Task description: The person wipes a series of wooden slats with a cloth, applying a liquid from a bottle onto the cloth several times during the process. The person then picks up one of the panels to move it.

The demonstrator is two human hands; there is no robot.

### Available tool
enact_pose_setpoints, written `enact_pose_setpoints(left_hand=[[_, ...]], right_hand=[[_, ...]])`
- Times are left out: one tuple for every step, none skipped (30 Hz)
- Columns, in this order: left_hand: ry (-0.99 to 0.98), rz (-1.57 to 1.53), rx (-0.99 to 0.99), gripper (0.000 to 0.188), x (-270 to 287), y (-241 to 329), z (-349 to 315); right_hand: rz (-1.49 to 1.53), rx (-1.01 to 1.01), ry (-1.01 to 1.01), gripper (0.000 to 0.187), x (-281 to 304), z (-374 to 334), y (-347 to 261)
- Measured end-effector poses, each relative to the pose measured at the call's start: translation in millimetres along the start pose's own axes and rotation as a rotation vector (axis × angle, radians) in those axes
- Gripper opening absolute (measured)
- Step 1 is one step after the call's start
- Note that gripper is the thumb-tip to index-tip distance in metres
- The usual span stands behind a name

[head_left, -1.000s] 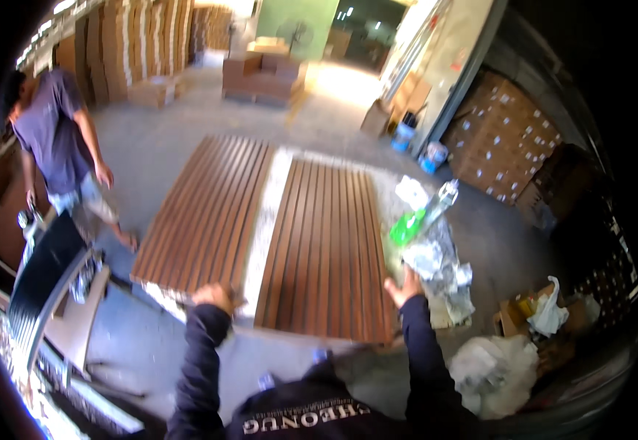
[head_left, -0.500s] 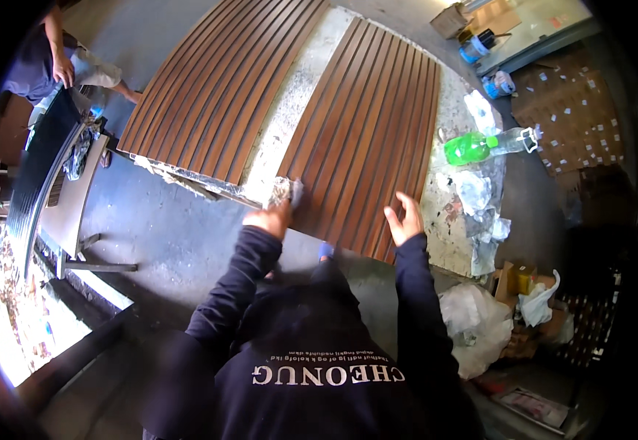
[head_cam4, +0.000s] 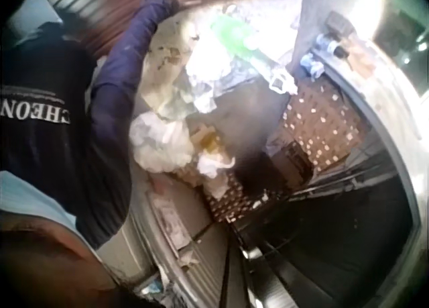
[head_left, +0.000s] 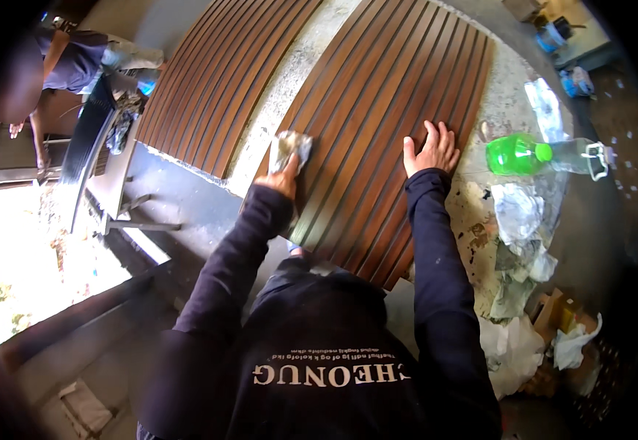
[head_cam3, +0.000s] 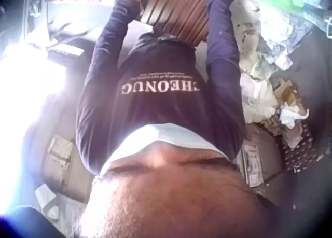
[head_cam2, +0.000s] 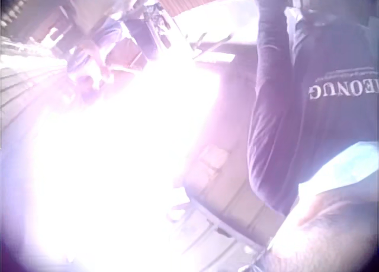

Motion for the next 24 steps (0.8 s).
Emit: enact_pose_setpoints(left_hand=[[0.115, 0.035, -0.065, 0.054, -1, -13, -30], [0.568, 0.050, -0.324, 0.055, 45, 7, -54], [0.244, 0.051, -0.090, 0.056, 25, -18, -74], [-0.074, 0.117, 0.137, 0.057, 6, -43, -106], [-0.077, 0.143, 0.141, 0.055, 11, -40, -108], [-0.095, 0.142, 0.132, 0.054, 3, -33, -102], [-0.107, 0.148, 0.124, 0.054, 0, -29, -92], [-0.069, 0.148, 0.082, 0.052, -2, -23, -75], [0.019, 0.138, -0.002, 0.051, -4, -13, -51], [0.113, 0.128, -0.084, 0.050, -6, -4, -27], [0.136, 0.128, -0.126, 0.048, -10, 2, 1], [0.004, 0.181, -0.102, 0.048, -20, 7, 34], [0.033, 0.134, -0.131, 0.047, -24, 7, 64], [-0.070, 0.150, -0.113, 0.046, -28, 10, 93], [-0.189, 0.175, -0.069, 0.047, -31, 20, 116], [-0.180, 0.156, -0.070, 0.047, -31, 22, 110], [-0.171, 0.137, -0.069, 0.047, -34, 19, 90], [0.032, 0.120, -0.161, 0.050, -17, 17, 62], [0.238, 0.108, -0.256, 0.053, -2, 16, 30], [0.251, 0.044, -0.249, 0.057, 0, 2, -5], [0.262, 0.087, -0.308, 0.062, 2, 0, -21], [0.274, 0.135, -0.361, 0.067, 8, 1, -38], [0.261, 0.130, -0.369, 0.067, 1, 0, -34], [0.100, 0.128, -0.270, 0.065, -12, -4, -22]], right_hand=[[0.026, -0.008, -0.020, 0.056, 1, 0, -2], [0.039, -0.013, -0.038, 0.056, 1, 0, -4], [0.054, -0.017, -0.059, 0.056, 1, -2, -7], [0.066, -0.017, -0.067, 0.056, 3, -2, -10], [0.077, -0.022, -0.081, 0.056, 3, -2, -12], [0.047, -0.023, -0.073, 0.056, 4, -3, -5], [0.026, -0.025, -0.063, 0.056, 6, -1, -3], [0.025, -0.026, -0.061, 0.056, 8, 0, -1], [0.017, -0.030, -0.061, 0.056, 8, 1, 0], [0.022, -0.020, -0.059, 0.057, 8, 1, -2], [0.022, -0.011, -0.051, 0.057, 9, 2, -4], [0.043, -0.005, -0.041, 0.056, 8, 2, -6], [0.061, 0.002, -0.053, 0.055, 8, 2, -14], [0.073, 0.014, -0.043, 0.055, 9, 2, -18], [0.077, 0.017, -0.028, 0.054, 8, 6, -15], [0.088, 0.010, -0.031, 0.054, 9, 5, -12], [0.086, 0.004, -0.043, 0.054, 9, 5, -8], [0.082, 0.003, -0.041, 0.055, 9, 7, -7], [0.068, -0.009, -0.045, 0.056, 7, 6, -2], [0.062, -0.023, -0.052, 0.057, 11, 8, -4], [0.053, -0.037, -0.061, 0.057, 11, 6, -4], [0.028, -0.031, -0.054, 0.056, 12, 5, -6], [0.000, -0.028, -0.047, 0.056, 12, 4, -5], [0.000, -0.034, -0.058, 0.056, 13, 4, -5]])
Point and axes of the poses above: each hand's wrist, its own z-axis towards the middle knuckle, its own x-axis out of the back of the hand, y = z × x, the point moved 9 cm from there along z, towards the middle knuckle, and after that the axes turned 14 degrees about y, right-handed, at the moved point
